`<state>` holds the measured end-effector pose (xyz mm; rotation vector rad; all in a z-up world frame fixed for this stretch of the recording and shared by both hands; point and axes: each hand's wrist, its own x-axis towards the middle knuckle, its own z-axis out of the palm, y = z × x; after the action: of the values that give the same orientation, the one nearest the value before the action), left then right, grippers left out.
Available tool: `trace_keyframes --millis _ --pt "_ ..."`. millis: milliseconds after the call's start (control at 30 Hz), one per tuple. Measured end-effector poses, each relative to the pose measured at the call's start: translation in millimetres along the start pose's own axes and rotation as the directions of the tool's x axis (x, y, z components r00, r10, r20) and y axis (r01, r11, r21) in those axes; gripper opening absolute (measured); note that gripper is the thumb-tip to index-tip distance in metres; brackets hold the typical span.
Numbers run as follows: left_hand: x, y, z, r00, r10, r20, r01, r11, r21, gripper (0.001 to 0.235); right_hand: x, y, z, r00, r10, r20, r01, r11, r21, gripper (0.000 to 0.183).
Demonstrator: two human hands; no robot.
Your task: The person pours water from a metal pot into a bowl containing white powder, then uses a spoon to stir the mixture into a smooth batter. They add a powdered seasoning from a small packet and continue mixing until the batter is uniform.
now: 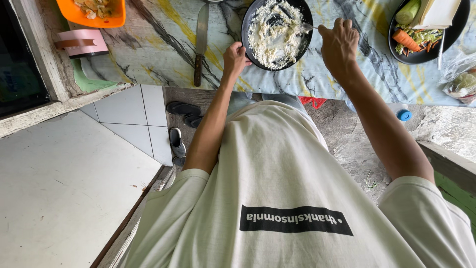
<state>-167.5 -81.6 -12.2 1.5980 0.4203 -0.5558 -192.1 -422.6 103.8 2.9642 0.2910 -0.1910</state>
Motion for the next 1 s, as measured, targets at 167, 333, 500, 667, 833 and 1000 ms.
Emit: trace_keyframes --millis 167,333,500,667,833,1000 --pt "2.4 -4.5 -1.6 1.0 -0.009 0.0 0.009 1.0 0.006 0.024 -15.7 -14.3 1.3 0.944 0.026 0.33 -0.064 0.992 0.106 0.023" --pt "4.5 -7.0 0.4 1.0 -0.006 -0.011 0.006 1.0 0.012 0.024 -39.5 -32.9 12.1 0.946 0.034 0.322 -0.118 0.962 0.246 0.034" --pt "5.4 -6.1 -0.6 1.0 -0.017 -0.005 0.017 1.0 -0.011 0.024 -43.5 -51.5 16.9 0.941 0.021 0.339 -0.132 0.942 0.308 0.037" --pt "4.1 -4.8 -0.8 1.0 -0.015 -0.003 0.015 1.0 0.019 0.024 -43.9 -57.4 9.2 0.951 -0.011 0.31 -0.148 0.862 0.485 0.035" --pt "4.8 -5.0 -2.4 0.999 -0.04 0.017 0.04 0.999 0.003 0.023 -27.1 -62.2 8.3 0.93 -0.086 0.358 -0.217 0.657 0.722 0.036" --pt "7.6 -10.0 -5.7 0.998 -0.054 0.034 0.055 0.997 -0.049 0.025 -5.8 -67.9 16.6 0.971 -0.053 0.232 -0.154 0.603 0.783 0.028"
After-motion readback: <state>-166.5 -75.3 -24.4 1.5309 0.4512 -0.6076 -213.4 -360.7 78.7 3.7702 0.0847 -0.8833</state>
